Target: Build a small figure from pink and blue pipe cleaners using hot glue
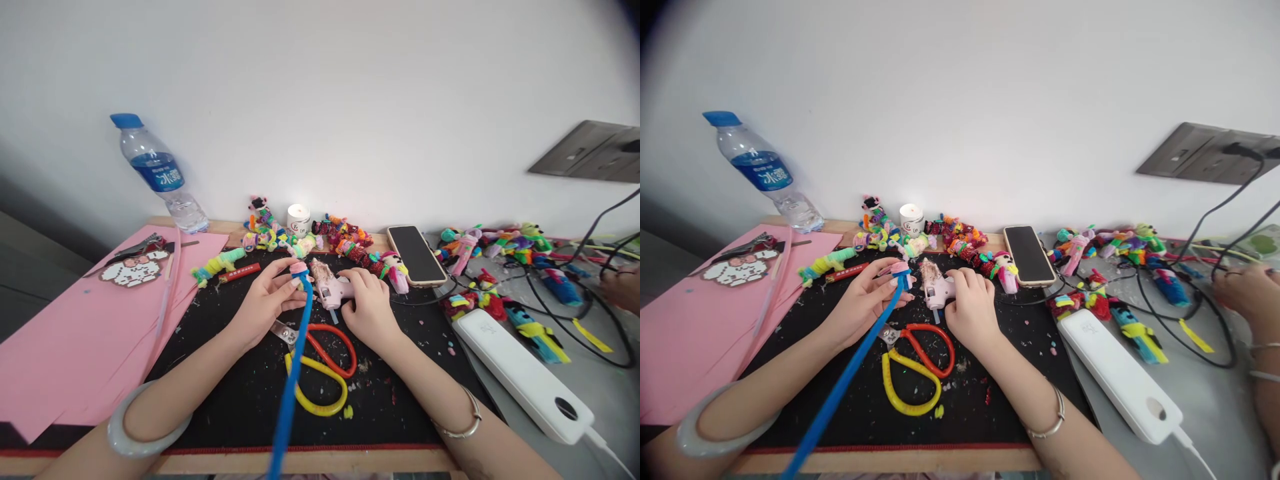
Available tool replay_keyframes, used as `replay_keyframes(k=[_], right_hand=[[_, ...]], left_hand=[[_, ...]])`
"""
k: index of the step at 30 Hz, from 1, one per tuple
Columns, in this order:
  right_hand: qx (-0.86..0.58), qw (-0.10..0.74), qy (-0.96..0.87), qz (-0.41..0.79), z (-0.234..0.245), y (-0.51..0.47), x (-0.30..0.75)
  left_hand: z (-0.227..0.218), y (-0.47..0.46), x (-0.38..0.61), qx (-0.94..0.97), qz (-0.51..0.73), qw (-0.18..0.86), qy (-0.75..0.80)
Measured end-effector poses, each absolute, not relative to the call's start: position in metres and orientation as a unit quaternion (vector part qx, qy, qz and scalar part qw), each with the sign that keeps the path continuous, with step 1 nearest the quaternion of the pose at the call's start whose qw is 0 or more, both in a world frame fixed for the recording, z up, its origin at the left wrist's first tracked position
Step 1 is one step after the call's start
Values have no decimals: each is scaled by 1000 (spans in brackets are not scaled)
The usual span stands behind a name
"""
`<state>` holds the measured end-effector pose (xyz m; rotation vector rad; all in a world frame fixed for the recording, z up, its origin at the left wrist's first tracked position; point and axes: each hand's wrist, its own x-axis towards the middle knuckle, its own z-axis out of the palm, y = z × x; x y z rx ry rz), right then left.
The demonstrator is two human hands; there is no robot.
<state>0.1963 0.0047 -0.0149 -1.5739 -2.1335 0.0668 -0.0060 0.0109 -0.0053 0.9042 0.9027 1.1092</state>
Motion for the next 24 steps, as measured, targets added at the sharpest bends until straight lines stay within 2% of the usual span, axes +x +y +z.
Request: replay_keyframes(k=[4, 9, 19, 24], right_hand=[[-587, 228, -776, 28, -18, 7, 198], [-589, 261, -765, 9, -16, 12, 203], [-473, 453, -747, 114, -13, 10, 204], [-466, 432, -762, 123, -13, 9, 200]], left_hand=[[-6, 13, -8, 392, 494, 676, 383], [-8, 15, -9, 374, 509, 685, 362], [0, 12, -5, 342, 520, 697, 357], [-2, 14, -6, 340, 520, 705, 341]])
